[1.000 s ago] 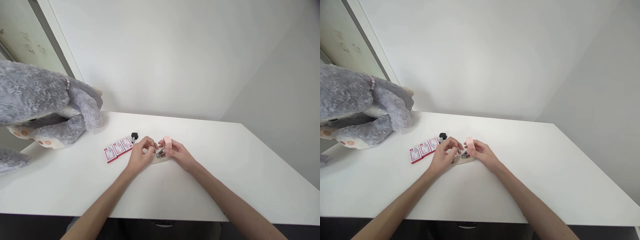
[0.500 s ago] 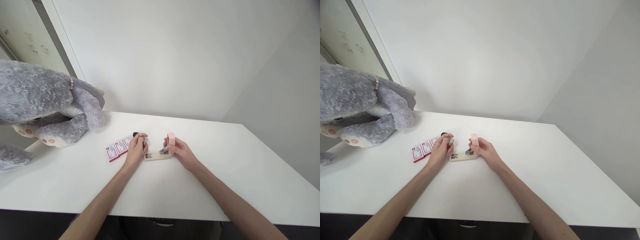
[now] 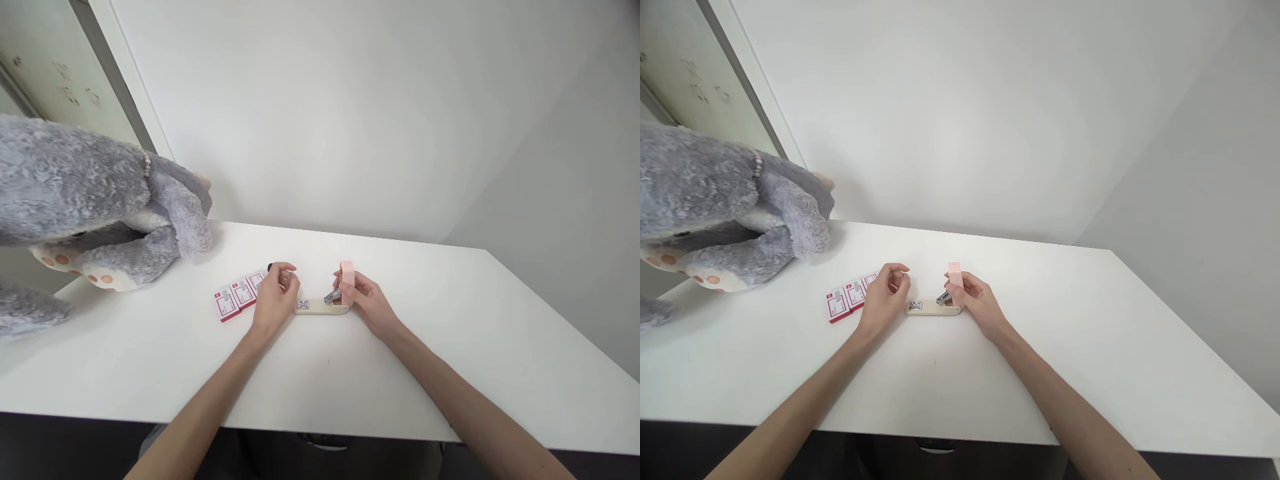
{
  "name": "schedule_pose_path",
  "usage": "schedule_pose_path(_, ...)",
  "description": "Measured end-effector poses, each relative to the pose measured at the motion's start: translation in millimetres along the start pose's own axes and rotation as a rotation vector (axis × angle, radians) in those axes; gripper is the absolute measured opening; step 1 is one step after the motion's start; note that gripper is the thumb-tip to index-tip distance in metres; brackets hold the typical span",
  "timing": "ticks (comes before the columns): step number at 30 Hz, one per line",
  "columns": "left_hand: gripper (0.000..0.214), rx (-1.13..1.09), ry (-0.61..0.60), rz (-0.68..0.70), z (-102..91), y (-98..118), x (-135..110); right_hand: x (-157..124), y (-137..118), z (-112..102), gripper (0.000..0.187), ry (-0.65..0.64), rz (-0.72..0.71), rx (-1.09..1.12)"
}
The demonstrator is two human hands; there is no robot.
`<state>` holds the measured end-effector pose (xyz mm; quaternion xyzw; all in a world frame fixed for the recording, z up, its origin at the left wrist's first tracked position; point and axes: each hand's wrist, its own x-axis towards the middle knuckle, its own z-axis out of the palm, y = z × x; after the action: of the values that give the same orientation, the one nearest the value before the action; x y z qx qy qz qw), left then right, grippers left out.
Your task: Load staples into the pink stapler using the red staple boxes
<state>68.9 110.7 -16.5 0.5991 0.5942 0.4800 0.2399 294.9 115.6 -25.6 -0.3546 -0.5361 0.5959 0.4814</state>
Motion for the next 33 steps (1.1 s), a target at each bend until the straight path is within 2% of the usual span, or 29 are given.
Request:
schedule_pose_path(3,0.024,0.366,0.011,0.23,-3.6,-3.1,-1.7,-0.2,0.1,-0.2,0.034,0.011,-0.007,-0.014)
schedule_pose_path(5,0.026,0.519,0.025,0.354,-5.5,-6.1,-1.3,-0.6,-0.4,0.2,0.035,0.014,-0.005,-0.028)
schedule_pose_path(8,0.026,0.652,0.049,0.432,-7.2,-11.8,1.2,-1.4,-1.8,1.3,0.036,0.016,-0.006,-0.047)
schedule_pose_path(13,0.026,0.74,0.05,0.474,-9.2,-19.4,4.4,-2.5,-4.1,2.9,0.036,0.003,0.005,-0.063)
schedule_pose_path(22,0.025,0.796,0.031,0.458,-10.8,-21.6,4.7,-3.4,-6.0,5.3,0.039,0.007,-0.001,-0.087)
schedule_pose_path(33,0.03,0.85,0.043,0.486,-10.0,-25.0,3.9,-2.7,-3.0,8.1,0.038,0.099,-0.031,-0.197)
